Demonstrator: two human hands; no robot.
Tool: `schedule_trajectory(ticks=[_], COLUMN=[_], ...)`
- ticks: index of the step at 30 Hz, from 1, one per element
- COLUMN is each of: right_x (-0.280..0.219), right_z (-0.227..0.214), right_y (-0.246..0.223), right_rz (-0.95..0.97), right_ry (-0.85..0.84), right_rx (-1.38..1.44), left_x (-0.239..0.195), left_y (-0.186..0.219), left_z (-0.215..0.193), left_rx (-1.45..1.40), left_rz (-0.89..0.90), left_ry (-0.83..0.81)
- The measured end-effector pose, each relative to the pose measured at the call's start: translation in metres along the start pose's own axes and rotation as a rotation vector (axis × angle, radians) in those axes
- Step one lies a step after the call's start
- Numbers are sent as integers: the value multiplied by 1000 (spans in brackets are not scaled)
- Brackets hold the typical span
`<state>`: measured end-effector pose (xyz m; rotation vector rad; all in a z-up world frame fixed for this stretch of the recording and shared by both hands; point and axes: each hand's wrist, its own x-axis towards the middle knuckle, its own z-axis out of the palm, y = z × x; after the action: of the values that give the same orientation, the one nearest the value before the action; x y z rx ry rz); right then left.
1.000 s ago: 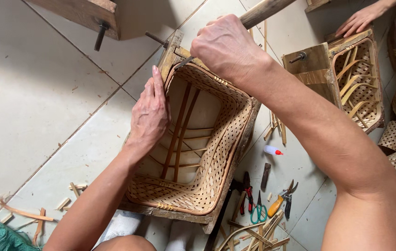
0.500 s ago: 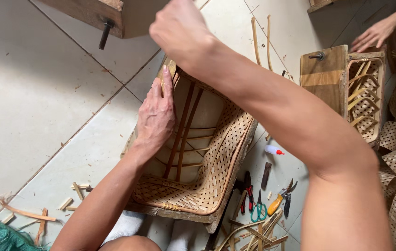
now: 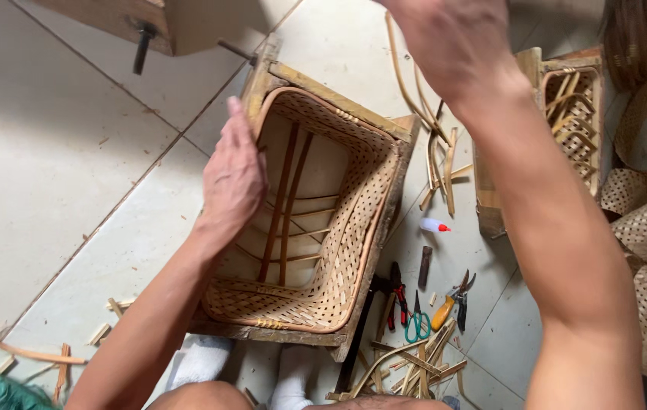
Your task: The person inserts thin wooden strips into a woven basket frame, secures them with a hammer, and applies glue along the edges. They use pliers to trim excess material and a chisel to adjust the frame, completing the basket assembly.
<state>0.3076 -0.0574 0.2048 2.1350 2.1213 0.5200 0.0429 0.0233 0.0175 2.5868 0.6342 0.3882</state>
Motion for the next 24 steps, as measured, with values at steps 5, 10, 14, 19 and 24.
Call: schedule_trajectory(ticks=[5,10,14,19,24], right_x=[-141,-195,-193,-175,-137], right_z=[-40,-38,-25,-6,-1], right_y=[-24,-36,-33,-22,17], right_rz=[729,989,923,785,792], right_ry=[-476,-570,-675,-888,-1018], right_rx=[303,510,422,284,395], left_x=[-71,-97,-94,-51,88], left_y=[-6,-30,-28,12,74], left_z=[-25,-5,-12,-25,33], left_rx=[33,-143,-141,-100,54], left_rz=[43,-108,-260,111,565], left_ry=[82,-225,-381,-72,-160])
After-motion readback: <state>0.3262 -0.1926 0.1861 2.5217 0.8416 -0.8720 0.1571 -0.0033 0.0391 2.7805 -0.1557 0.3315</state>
